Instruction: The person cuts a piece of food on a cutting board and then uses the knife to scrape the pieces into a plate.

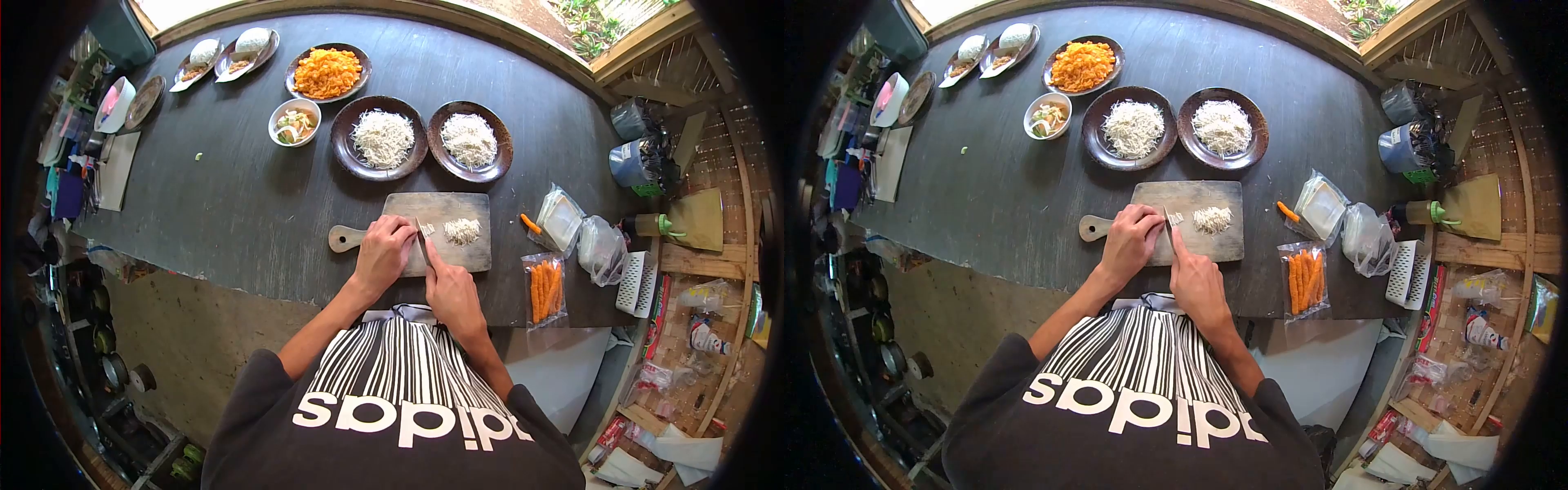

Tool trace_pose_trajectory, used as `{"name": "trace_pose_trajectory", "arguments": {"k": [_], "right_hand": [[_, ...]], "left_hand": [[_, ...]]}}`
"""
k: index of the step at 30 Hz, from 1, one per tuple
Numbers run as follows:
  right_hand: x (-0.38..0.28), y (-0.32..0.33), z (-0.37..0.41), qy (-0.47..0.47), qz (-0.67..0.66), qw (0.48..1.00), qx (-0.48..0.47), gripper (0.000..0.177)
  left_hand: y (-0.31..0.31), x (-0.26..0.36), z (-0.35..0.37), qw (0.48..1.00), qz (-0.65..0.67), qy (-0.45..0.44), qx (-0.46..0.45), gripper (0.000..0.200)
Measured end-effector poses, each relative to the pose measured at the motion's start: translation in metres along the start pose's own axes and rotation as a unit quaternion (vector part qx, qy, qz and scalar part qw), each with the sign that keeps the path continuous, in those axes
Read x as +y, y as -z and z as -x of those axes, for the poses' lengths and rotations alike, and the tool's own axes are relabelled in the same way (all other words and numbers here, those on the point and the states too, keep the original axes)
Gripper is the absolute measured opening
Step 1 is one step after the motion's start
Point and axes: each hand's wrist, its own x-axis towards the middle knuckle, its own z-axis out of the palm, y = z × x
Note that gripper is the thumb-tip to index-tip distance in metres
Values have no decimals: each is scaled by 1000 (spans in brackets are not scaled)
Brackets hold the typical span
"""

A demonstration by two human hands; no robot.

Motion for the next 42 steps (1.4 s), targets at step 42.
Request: {"name": "trace_pose_trajectory", "arguments": {"k": [42], "right_hand": [[-6, 3, 1, -17, 26, 999, -20, 54]], "left_hand": [[-4, -1, 1, 1000, -2, 1, 21, 13]]}}
